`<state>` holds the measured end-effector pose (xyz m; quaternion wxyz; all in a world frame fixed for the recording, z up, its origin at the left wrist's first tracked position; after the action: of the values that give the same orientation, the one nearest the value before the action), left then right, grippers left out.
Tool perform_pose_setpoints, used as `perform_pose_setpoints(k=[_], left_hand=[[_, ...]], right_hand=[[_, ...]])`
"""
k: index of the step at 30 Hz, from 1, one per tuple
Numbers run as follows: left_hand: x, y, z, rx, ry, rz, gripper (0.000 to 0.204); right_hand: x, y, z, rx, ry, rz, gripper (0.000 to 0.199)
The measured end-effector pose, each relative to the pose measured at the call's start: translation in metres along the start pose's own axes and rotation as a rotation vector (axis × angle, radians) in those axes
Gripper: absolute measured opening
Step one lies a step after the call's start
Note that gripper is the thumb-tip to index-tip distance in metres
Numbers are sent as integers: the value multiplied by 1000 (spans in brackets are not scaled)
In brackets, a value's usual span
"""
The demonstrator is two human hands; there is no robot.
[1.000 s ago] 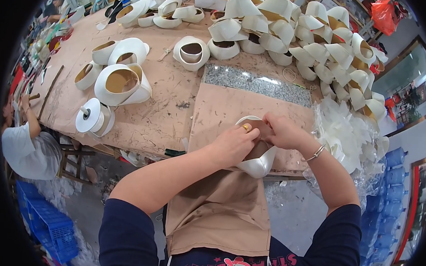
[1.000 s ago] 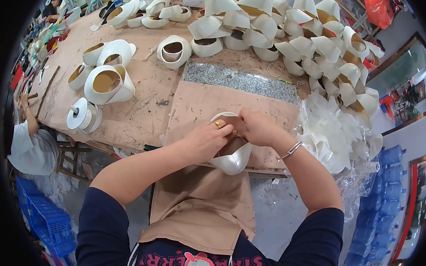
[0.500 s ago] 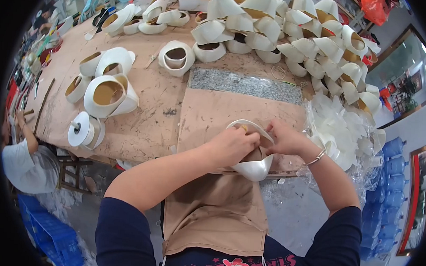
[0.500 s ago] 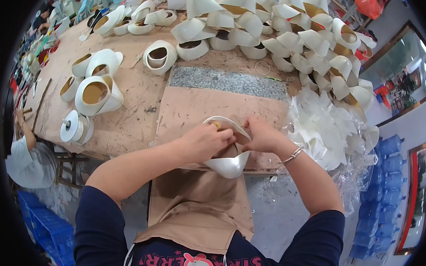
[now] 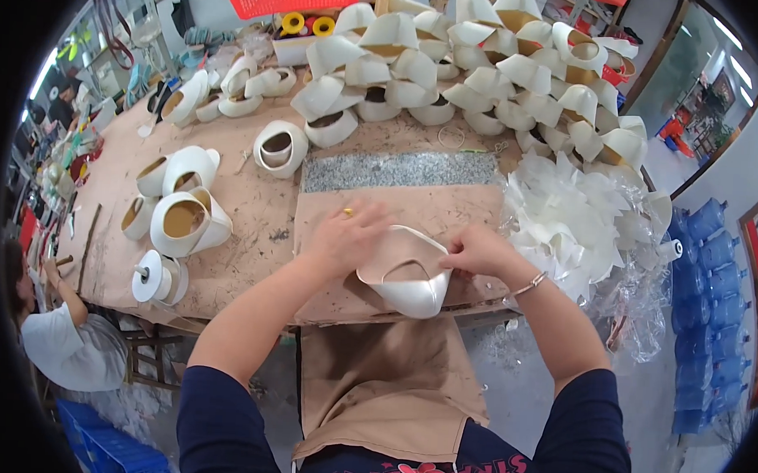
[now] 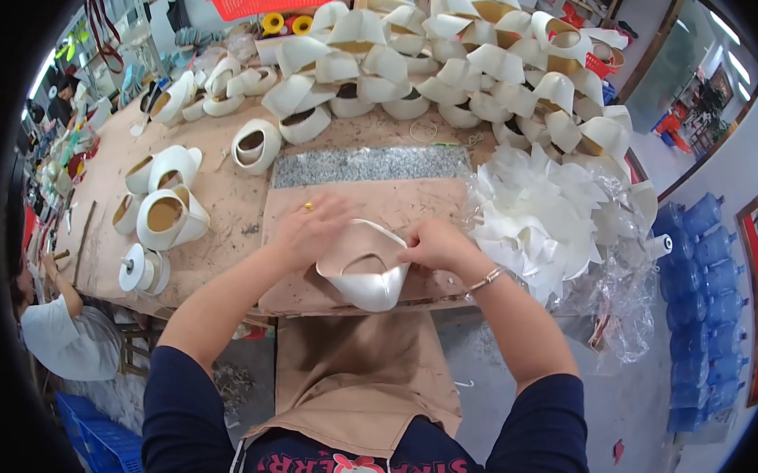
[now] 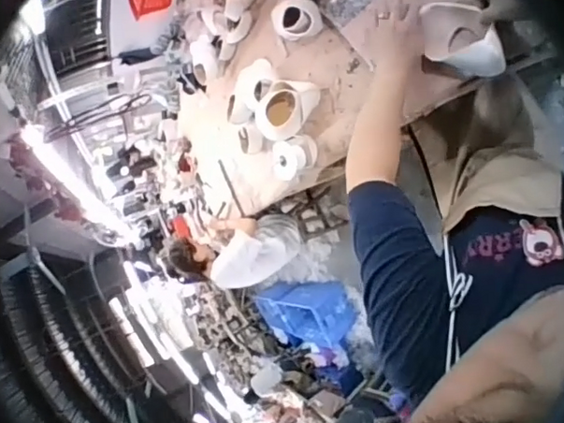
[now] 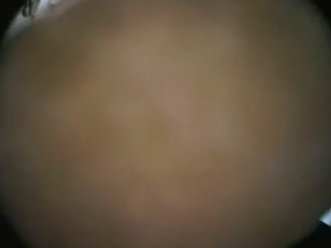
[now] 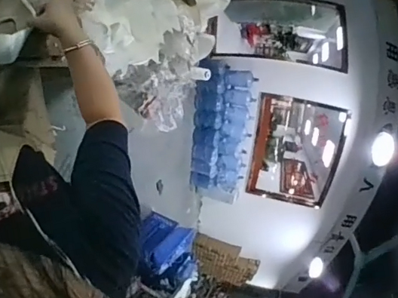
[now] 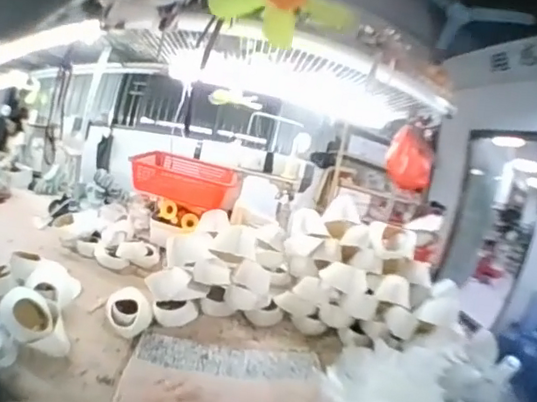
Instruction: Apply adhesive tape to the edges of white shoe upper components.
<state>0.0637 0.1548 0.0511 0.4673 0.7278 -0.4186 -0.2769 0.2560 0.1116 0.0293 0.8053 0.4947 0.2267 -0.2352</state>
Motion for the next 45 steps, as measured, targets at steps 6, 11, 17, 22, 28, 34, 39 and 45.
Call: perform_pose_setpoints(k=[6,11,17,22,28,34,39,45], left_hand=[[18,39,27,352,48,373,36],[24,-5,37,-141,427,245,50],[41,12,44,278,699,1034,53],[59,3,80,380,920,1939,22],[68,16,91,362,872,1868,24],[53,11,101,363,1057,1597,30],[56,3,99,378,919,1777,26],[49,16,72,857,741,1691,24]], right_hand=[[1,2,9,499,180,-212,18],[-63,-7,43,746,446,-98,11],[-116,-61,105,1047,871,415,10],[-119,-68,146,931,1272,139,22],[-62,-55,60,325,389,-893,26],[-68,-69,46,339,384,-1154,27],[-76,-29,72,842,527,-581,26],[-107,-47,79,799,601,-381,27]])
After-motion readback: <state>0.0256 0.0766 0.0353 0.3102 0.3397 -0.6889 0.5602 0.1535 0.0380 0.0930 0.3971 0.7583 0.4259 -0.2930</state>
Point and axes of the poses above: each hand's wrist, its own z-axis away from the middle knuckle, its own y-axis out of the back of the hand, x = y × z, the point moved 7 cm from there along -z, towards the middle knuckle, and after that the axes turned 1 degree about z, right-handed, at the moved point
